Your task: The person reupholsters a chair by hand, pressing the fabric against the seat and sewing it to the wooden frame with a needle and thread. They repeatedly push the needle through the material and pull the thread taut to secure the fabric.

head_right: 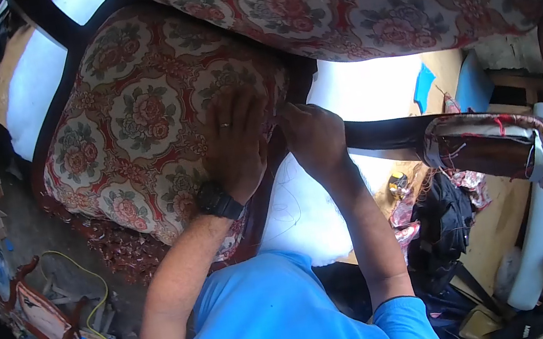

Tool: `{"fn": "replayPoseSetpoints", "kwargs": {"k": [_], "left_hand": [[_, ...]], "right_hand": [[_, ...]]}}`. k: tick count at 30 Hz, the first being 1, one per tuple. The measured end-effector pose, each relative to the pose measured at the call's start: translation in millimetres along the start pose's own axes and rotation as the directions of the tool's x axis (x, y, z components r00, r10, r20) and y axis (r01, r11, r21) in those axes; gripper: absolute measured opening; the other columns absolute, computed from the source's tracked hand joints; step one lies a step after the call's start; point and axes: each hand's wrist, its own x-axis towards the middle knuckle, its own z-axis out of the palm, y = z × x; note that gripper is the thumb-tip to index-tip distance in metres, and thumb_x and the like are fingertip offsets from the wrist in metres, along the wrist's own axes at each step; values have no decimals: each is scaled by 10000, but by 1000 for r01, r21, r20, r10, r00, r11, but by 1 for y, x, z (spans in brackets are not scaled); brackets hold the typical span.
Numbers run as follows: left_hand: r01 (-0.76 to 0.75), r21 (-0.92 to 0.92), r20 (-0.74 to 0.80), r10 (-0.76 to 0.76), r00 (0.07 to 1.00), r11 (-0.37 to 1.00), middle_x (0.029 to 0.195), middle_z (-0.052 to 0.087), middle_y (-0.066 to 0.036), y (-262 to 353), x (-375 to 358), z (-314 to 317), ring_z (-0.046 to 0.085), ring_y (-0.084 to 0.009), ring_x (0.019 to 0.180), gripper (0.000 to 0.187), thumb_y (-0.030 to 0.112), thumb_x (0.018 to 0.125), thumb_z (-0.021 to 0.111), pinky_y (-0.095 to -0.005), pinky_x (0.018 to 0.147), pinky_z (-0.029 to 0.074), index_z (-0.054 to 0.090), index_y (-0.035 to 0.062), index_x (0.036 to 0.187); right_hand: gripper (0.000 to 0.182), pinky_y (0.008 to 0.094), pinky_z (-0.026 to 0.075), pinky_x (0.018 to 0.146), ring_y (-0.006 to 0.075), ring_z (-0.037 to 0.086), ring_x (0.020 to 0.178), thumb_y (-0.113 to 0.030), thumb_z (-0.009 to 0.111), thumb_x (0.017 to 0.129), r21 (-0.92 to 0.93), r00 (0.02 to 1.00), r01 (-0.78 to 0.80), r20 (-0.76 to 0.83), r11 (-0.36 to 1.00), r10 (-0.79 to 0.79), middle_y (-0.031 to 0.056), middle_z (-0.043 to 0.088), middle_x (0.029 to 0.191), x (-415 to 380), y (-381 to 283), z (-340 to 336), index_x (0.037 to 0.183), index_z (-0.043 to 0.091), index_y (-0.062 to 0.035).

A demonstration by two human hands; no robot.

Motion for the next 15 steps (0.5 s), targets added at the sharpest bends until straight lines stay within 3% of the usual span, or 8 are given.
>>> {"fn": "replayPoseSetpoints", "kwargs": {"k": [2,5,15], "left_hand": [[6,-15,-9,-6,1000,1000,1596,501,-178,-1,0,1,397,-393,1537,719,125,861,753,-579,1309,275,532,49,1541],[8,-32,-16,-9,1000,999,1572,524,-175,-2,1,1,412,-394,1526,692,117,866,749,-586,1294,287,549,46,1525],[2,-53,-49,-4,999,999,1567,539,-174,-4,1,6,433,-393,1517,668,123,869,767,-592,1286,297,573,47,1503]], "right_hand": [[134,535,558,665,425,730,733,-196,711,1011,-84,996,-32,74,996,38,185,718,750,5,9,11,1059,705,-71],[121,538,561,664,429,725,714,-139,702,992,-146,991,-15,132,989,34,175,709,731,3,12,15,1086,672,-69],[185,511,578,780,383,748,834,-78,698,941,-212,985,65,172,975,-29,188,744,869,4,16,20,1115,639,-57]]}}
